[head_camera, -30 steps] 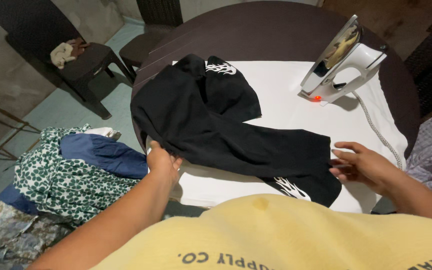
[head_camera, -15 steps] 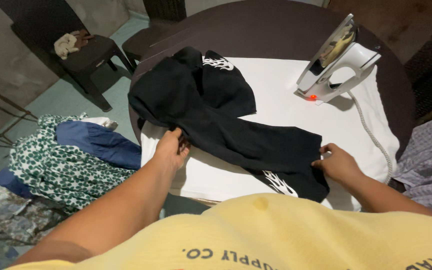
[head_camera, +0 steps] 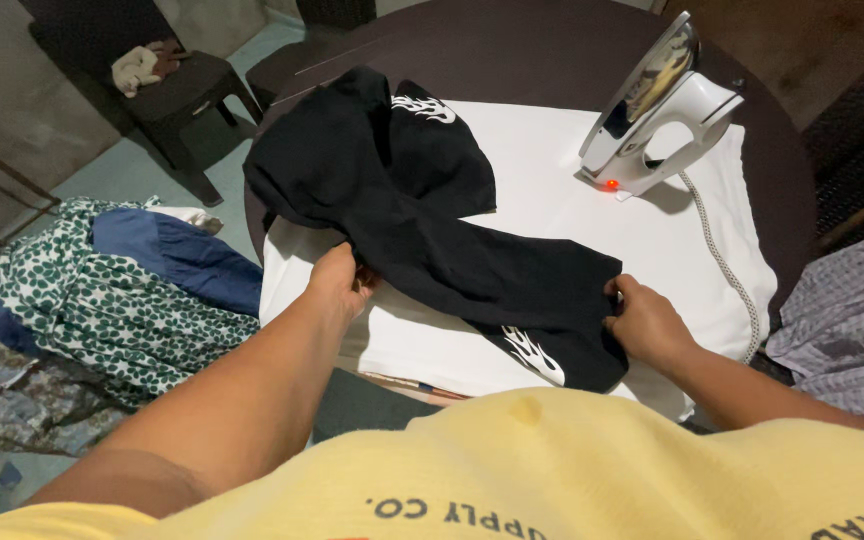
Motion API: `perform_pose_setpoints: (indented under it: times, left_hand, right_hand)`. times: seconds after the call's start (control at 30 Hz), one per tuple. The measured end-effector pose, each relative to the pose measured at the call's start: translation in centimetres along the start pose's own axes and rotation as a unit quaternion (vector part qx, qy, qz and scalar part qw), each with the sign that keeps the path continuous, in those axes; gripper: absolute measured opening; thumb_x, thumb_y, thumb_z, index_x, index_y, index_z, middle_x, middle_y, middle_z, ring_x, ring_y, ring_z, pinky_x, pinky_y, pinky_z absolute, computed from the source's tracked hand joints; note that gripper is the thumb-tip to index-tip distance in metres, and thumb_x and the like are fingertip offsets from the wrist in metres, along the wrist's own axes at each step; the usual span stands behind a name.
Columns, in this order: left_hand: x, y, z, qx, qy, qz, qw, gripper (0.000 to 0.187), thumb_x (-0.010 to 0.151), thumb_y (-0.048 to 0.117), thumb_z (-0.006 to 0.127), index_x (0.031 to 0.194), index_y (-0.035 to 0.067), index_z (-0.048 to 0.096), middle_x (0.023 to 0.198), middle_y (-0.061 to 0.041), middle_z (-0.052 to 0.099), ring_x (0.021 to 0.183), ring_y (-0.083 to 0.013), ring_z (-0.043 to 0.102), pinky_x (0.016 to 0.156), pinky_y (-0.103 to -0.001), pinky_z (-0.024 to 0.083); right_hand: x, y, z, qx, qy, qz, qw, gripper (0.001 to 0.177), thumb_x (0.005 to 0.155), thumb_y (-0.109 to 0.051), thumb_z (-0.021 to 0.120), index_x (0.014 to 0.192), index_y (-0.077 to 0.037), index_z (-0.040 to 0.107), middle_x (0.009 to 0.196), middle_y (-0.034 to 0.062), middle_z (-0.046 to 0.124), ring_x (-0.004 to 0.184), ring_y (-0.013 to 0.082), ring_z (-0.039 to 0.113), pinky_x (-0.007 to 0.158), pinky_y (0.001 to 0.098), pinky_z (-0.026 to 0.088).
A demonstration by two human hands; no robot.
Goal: The person irons a pair of black pants on a round table covered with a white cloth. They repeatedly smooth the fabric with their hands, reposition the pants, and use a steam iron to press different sections including the legs and pockets.
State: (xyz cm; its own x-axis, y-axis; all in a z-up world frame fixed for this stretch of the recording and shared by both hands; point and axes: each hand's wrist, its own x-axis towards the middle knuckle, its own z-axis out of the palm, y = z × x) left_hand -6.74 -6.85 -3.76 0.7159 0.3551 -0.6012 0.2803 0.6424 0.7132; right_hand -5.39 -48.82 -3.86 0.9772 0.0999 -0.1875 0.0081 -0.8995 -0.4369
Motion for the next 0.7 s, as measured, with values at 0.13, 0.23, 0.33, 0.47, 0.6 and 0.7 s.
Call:
perform_pose_setpoints:
  times: [0.13,0.23,0.33,0.47,0.6,0.7]
  left_hand:
    - [0.2,-0.3,-0.4,0.019,0.015,0.021,0.999,0.016,0.098,0.027,0.064,0.102,0.012,0.066,0.086,-0.001,0.066,0.071,-0.0131,0.058,0.056,-0.029,0.042]
    - [0.8,-0.6,-1.1,0.024,0.029,0.056,0.998,0.014,0.096,0.024,0.064,0.101,0.011,0.066,0.085,-0.001,0.065,0.071,-0.0151,0.059,0.057,-0.031,0.050]
    - [1.5,-0.4,-2.7,0.010,0.015,0.128,0.992,0.011,0.092,0.014,0.066,0.102,0.010,0.065,0.086,-0.002,0.065,0.070,-0.0154,0.058,0.057,-0.032,0.049]
    - [1.4,1.3,-4.4,0.047,0.082,0.208,0.974,0.021,0.093,0.014,0.051,0.106,0.009,0.065,0.088,-0.006,0.068,0.069,-0.0182,0.062,0.055,-0.034,0.048]
    - [-0.7,3.3,-4.3,0.062,0.135,0.269,0.952,0.022,0.100,0.020,0.050,0.116,0.006,0.057,0.093,-0.010,0.066,0.069,-0.0184,0.066,0.055,-0.030,0.055]
    - [-2.2,4.1,-2.5,0.071,0.142,0.305,0.939,0.026,0.102,0.023,0.053,0.122,0.006,0.052,0.095,-0.009,0.065,0.066,-0.0172,0.065,0.050,-0.028,0.055]
  right_hand:
    - [0.1,0.5,0.1,0.025,-0.018,-0.017,0.999,0.039,0.083,-0.010,0.073,0.120,-0.011,0.062,0.098,0.0142,0.074,0.089,0.0332,0.071,0.080,0.0444,0.055]
    - [0.6,1.1,0.1,0.028,-0.016,-0.032,0.999,0.018,0.087,-0.012,0.070,0.104,-0.005,0.068,0.091,0.0150,0.075,0.082,0.0312,0.070,0.077,0.0431,0.055]
    - [1.7,1.3,-0.6,0.055,-0.012,-0.061,0.997,0.016,0.083,-0.014,0.072,0.095,-0.004,0.068,0.083,0.0148,0.074,0.073,0.0274,0.070,0.072,0.0409,0.056]
    - [4.4,2.1,-5.4,0.184,-0.006,-0.051,0.982,0.014,0.088,-0.019,0.068,0.090,-0.005,0.071,0.086,0.0096,0.072,0.079,0.0214,0.063,0.079,0.0418,0.051]
    - [5.4,4.8,-9.8,0.430,0.006,-0.016,0.902,0.017,0.098,-0.018,0.055,0.090,-0.007,0.066,0.097,0.0025,0.070,0.090,0.0143,0.065,0.097,0.0381,0.051]
    - [6.7,7.1,-10.3,0.570,-0.023,-0.021,0.821,0.014,0.107,-0.015,0.055,0.098,-0.006,0.061,0.093,0.0093,0.065,0.085,0.0175,0.064,0.089,0.0365,0.054]
